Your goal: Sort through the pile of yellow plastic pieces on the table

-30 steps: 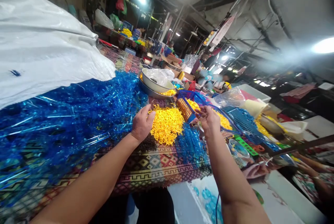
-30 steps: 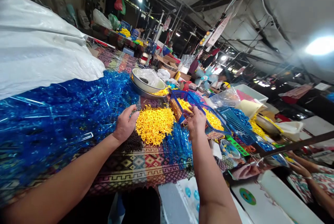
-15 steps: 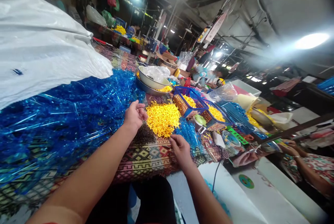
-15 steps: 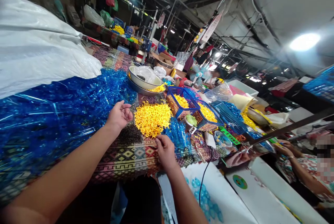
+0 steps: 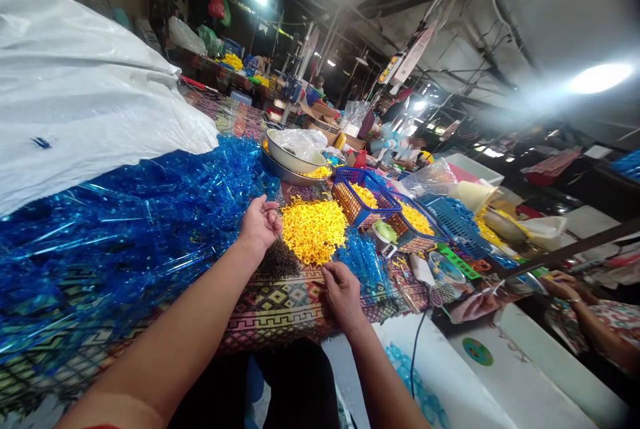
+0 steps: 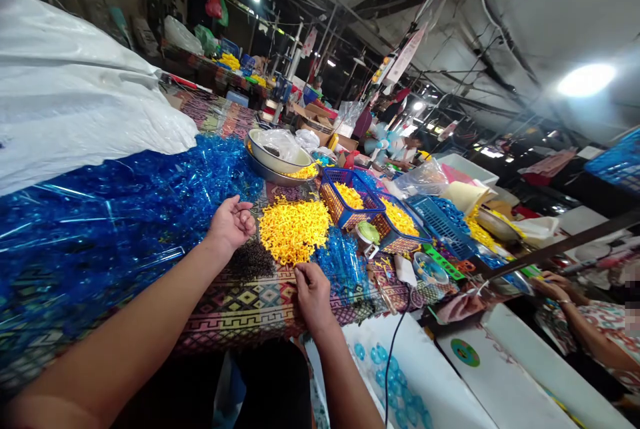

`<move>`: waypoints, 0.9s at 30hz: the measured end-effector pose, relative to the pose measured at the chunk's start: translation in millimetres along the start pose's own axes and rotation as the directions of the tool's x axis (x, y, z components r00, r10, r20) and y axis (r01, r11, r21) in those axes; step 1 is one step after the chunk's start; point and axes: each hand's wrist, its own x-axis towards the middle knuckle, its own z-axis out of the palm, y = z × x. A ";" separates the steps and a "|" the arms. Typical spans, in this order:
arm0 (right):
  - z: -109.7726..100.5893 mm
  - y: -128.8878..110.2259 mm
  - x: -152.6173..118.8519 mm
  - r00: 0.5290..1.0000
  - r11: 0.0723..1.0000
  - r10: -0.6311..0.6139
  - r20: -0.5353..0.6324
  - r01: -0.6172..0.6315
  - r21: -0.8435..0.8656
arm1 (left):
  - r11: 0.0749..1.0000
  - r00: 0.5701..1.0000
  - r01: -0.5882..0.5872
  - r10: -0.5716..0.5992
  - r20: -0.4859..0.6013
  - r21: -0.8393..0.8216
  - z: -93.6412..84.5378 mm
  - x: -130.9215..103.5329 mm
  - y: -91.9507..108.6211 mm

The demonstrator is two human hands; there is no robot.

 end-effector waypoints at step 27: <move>14.4 -11.5 113.2 0.974 0.895 -0.079 0.211 0.162 -0.415 | 0.978 0.995 0.098 -0.101 0.009 0.186 3.2 -7.5 -28.8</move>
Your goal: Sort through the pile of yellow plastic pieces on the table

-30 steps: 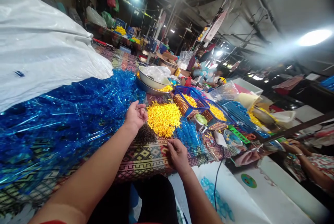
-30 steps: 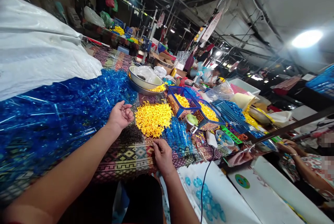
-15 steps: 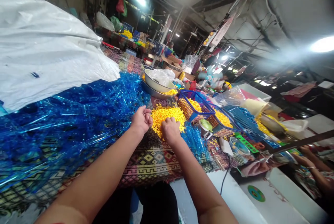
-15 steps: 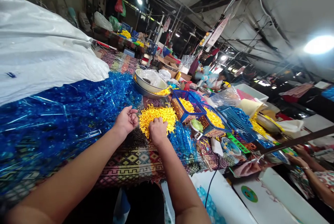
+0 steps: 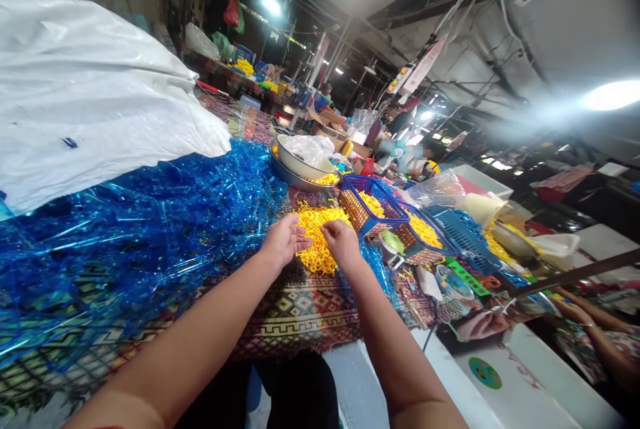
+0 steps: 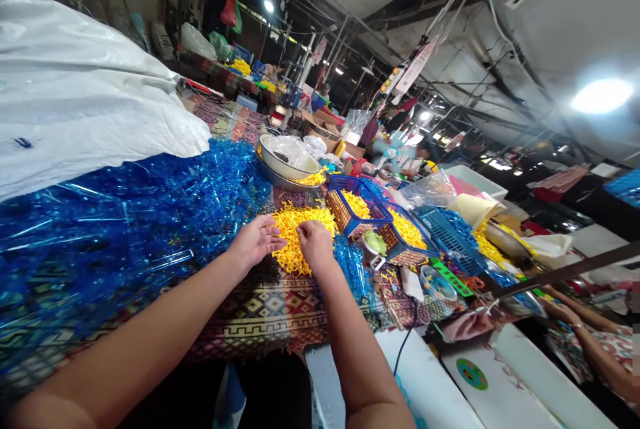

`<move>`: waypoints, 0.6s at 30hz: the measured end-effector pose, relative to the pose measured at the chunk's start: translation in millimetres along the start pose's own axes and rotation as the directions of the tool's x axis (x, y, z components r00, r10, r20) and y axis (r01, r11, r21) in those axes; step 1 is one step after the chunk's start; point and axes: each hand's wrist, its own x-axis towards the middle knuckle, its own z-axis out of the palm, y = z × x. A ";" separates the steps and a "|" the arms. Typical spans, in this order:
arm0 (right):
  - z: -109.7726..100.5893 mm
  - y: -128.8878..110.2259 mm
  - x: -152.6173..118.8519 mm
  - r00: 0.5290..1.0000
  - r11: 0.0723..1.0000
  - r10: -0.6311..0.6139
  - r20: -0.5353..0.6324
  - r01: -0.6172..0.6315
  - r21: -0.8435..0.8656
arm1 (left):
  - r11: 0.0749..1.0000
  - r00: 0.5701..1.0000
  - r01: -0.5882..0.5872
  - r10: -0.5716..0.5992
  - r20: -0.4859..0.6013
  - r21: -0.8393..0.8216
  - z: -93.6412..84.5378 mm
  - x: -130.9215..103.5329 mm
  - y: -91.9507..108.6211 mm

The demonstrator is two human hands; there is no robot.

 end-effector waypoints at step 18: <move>-21.5 58.1 -37.8 0.934 0.827 0.207 0.293 -0.007 -0.562 | 0.998 0.997 0.057 -0.056 -0.051 0.005 -3.8 3.7 -2.7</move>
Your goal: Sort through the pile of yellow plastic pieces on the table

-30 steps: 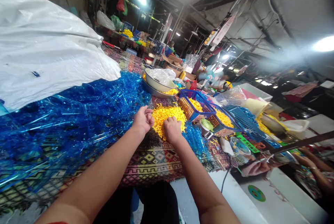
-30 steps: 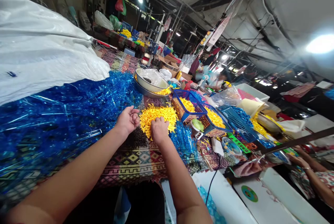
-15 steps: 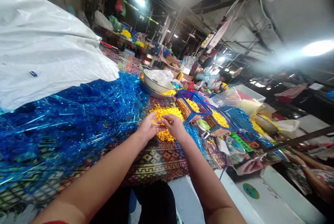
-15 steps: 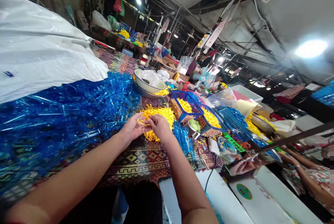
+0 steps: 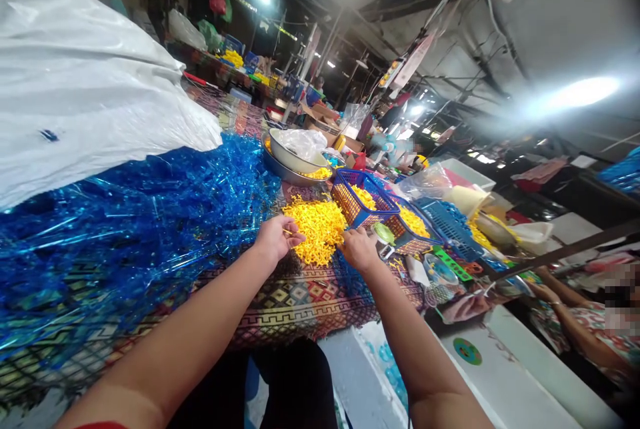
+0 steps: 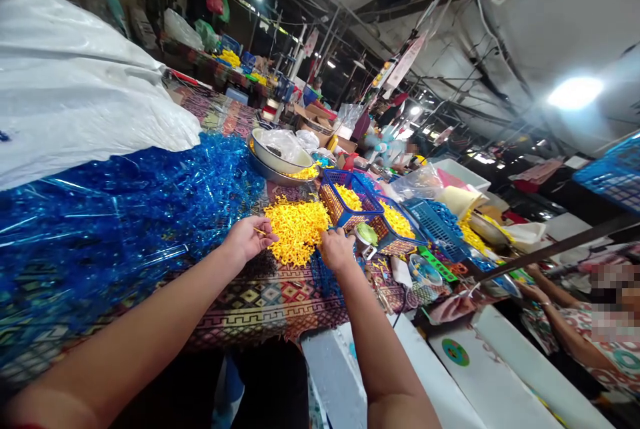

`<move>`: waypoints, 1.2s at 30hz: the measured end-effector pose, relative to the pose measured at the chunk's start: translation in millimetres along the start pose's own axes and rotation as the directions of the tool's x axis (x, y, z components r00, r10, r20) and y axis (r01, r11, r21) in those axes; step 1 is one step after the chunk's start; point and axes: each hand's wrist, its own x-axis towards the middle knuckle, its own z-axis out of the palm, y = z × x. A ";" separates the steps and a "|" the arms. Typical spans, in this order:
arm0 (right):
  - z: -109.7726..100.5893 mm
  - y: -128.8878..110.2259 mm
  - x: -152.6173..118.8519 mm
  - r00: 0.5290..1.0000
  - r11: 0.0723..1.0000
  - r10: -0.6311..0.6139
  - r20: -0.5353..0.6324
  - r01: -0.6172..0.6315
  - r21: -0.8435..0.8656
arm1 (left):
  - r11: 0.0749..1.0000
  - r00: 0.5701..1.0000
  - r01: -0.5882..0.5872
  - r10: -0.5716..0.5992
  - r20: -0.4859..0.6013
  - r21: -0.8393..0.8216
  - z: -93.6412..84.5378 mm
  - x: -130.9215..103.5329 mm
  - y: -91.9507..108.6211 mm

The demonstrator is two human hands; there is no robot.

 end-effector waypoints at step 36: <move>-38.7 -52.9 28.8 0.957 0.873 -0.233 -0.175 0.285 0.397 | 0.997 0.999 0.027 -0.025 0.032 -0.078 3.5 2.8 -17.8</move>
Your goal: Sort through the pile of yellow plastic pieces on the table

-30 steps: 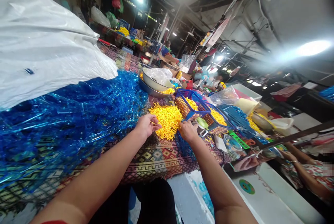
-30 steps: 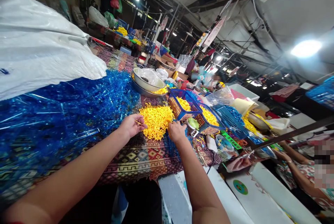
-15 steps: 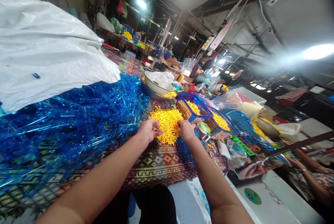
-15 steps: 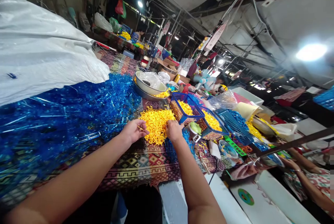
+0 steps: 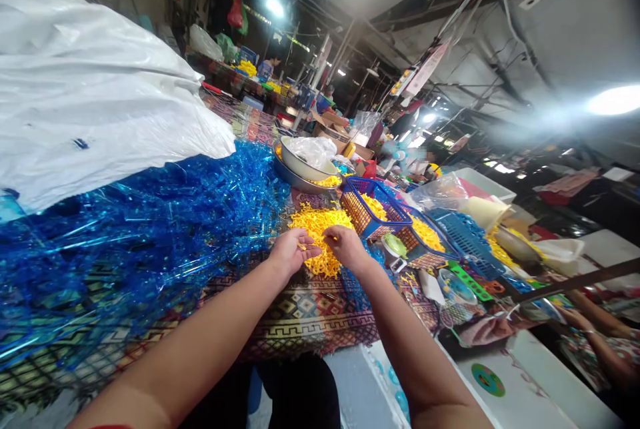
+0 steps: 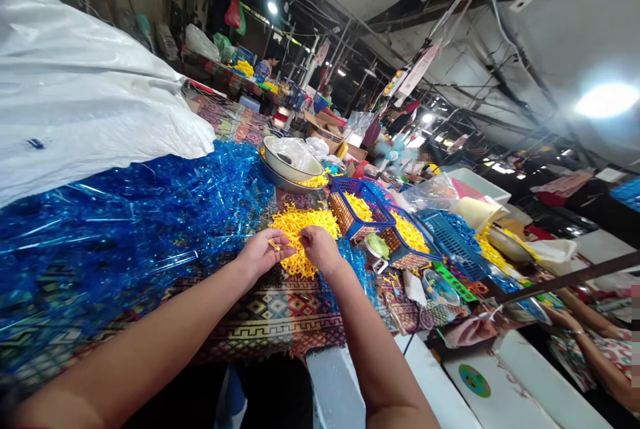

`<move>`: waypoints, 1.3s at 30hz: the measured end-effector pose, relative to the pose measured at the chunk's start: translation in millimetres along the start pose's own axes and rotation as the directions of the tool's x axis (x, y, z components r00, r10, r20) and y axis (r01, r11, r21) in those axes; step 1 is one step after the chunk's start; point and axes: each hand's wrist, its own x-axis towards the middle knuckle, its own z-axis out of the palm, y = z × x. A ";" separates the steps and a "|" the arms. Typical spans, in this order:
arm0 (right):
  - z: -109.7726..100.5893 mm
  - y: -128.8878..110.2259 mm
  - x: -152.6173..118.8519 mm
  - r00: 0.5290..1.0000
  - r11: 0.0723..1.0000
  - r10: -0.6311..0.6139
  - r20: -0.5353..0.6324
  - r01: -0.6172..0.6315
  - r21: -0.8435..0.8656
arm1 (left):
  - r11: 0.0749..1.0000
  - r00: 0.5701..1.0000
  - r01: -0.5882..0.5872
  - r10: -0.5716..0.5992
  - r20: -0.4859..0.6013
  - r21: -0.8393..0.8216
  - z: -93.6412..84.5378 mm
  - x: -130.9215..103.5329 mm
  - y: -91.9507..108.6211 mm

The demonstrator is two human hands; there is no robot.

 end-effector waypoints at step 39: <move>3.9 41.1 23.3 0.947 0.853 0.319 -0.041 -0.268 0.447 | 0.998 1.000 -0.011 0.012 -0.016 0.068 3.1 -6.5 4.9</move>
